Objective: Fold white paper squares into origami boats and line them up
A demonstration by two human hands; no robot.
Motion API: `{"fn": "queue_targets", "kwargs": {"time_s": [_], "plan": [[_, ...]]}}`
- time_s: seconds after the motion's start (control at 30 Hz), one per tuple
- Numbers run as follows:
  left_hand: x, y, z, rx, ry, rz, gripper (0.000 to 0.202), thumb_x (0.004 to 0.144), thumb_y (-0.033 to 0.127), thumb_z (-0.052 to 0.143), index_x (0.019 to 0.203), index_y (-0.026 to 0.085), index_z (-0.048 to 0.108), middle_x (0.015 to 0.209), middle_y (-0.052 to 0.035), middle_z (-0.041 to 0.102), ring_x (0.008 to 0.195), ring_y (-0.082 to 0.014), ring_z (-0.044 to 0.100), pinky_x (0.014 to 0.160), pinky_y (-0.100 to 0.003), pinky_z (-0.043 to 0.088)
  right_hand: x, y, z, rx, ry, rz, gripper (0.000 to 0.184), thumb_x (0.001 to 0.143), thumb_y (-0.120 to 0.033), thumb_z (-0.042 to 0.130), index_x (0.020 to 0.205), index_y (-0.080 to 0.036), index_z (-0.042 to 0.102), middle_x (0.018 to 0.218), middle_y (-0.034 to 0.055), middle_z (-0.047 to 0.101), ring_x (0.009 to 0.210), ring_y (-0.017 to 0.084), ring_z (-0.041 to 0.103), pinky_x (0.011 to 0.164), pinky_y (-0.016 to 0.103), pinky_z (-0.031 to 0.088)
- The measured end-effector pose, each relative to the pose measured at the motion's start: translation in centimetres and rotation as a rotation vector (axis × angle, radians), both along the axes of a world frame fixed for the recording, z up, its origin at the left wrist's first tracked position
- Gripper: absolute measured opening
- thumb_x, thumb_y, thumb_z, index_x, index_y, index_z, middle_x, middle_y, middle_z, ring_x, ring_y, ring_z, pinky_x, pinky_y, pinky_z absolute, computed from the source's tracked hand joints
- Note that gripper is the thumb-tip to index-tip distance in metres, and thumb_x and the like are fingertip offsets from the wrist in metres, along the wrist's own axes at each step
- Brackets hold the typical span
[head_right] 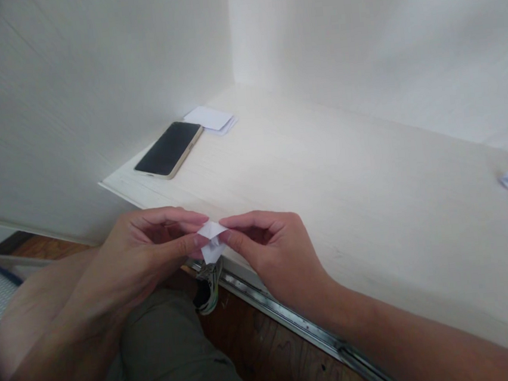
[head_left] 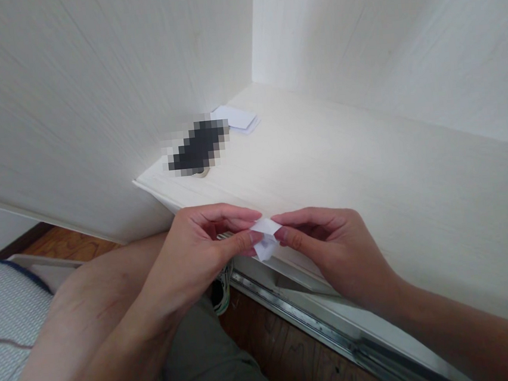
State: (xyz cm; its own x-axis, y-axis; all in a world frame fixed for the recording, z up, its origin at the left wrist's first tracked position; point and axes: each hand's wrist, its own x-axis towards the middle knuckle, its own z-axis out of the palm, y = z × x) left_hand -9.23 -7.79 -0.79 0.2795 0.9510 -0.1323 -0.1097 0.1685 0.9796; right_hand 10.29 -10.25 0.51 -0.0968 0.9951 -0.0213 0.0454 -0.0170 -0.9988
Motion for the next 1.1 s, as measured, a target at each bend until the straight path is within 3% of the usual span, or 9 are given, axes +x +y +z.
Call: {"fn": "queue_targets", "kwargs": {"time_s": [0.17,0.33,0.5,0.63,0.73,0.93,1.1], "plan": [[0.9,-0.6,0.8,0.106,0.179,0.092,0.011,0.074,0.022,0.086,0.084,0.02,0.082,0.069,-0.002,0.077,0.06,-0.0139,0.07,0.054,-0.02,0.055,-0.3,-0.2,0.0,0.038,-0.039,-0.064,0.011,0.077,-0.015,0.082,0.082,-0.024,0.083,0.076,-0.0014,0.082,0.067,0.011,0.076,0.06,0.014,0.058],[1.7,-1.0,1.4,0.227,0.275,0.147,0.01,0.075,0.022,0.085,0.084,0.022,0.083,0.076,-0.0017,0.079,0.067,-0.014,0.072,0.058,-0.019,0.056,-0.4,-0.6,0.0,0.134,-0.141,-0.174,0.007,0.078,-0.014,0.08,0.081,-0.02,0.082,0.072,-0.0011,0.08,0.061,0.01,0.073,0.054,0.015,0.056],[1.5,-0.6,0.7,0.157,0.171,0.085,0.011,0.075,0.024,0.086,0.086,0.023,0.084,0.084,-0.003,0.081,0.072,-0.0142,0.073,0.063,-0.02,0.057,-0.4,-0.9,-0.1,0.198,-0.18,-0.222,0.007,0.078,-0.014,0.079,0.084,-0.018,0.08,0.072,-0.0009,0.079,0.062,0.01,0.072,0.056,0.017,0.056],[1.5,-0.6,-0.1,0.111,0.061,0.124,0.015,0.074,0.024,0.088,0.087,0.024,0.082,0.074,-0.001,0.078,0.064,-0.0127,0.07,0.059,-0.02,0.057,-0.5,-0.9,-0.1,0.179,-0.121,-0.181,0.004,0.079,-0.015,0.079,0.082,-0.017,0.079,0.071,-0.0011,0.079,0.061,0.009,0.072,0.055,0.015,0.056],[1.9,-0.9,0.1,0.152,0.081,0.152,0.013,0.074,0.02,0.087,0.086,0.024,0.082,0.071,0.001,0.077,0.061,-0.0114,0.069,0.057,-0.019,0.056,-0.5,-1.0,-0.1,0.195,-0.153,-0.18,0.002,0.081,-0.016,0.078,0.082,-0.017,0.078,0.071,-0.0009,0.079,0.061,0.01,0.072,0.054,0.016,0.055],[3.4,-1.9,1.7,0.305,0.242,0.283,0.008,0.075,0.014,0.083,0.079,0.021,0.081,0.071,0.0018,0.075,0.064,-0.0098,0.069,0.054,-0.014,0.054,-0.6,-1.6,-0.2,0.434,-0.457,-0.291,0.006,0.082,-0.013,0.075,0.083,-0.018,0.078,0.074,-0.0007,0.077,0.064,0.012,0.071,0.063,0.025,0.056],[4.0,-1.7,1.5,0.297,0.208,0.313,0.007,0.075,0.015,0.083,0.08,0.02,0.081,0.07,0.0018,0.075,0.061,-0.0107,0.069,0.055,-0.017,0.056,-0.5,-1.7,-0.2,0.574,-0.55,-0.329,0.011,0.087,-0.012,0.071,0.089,-0.021,0.077,0.082,-0.0003,0.079,0.07,0.014,0.071,0.066,0.028,0.057]]}}
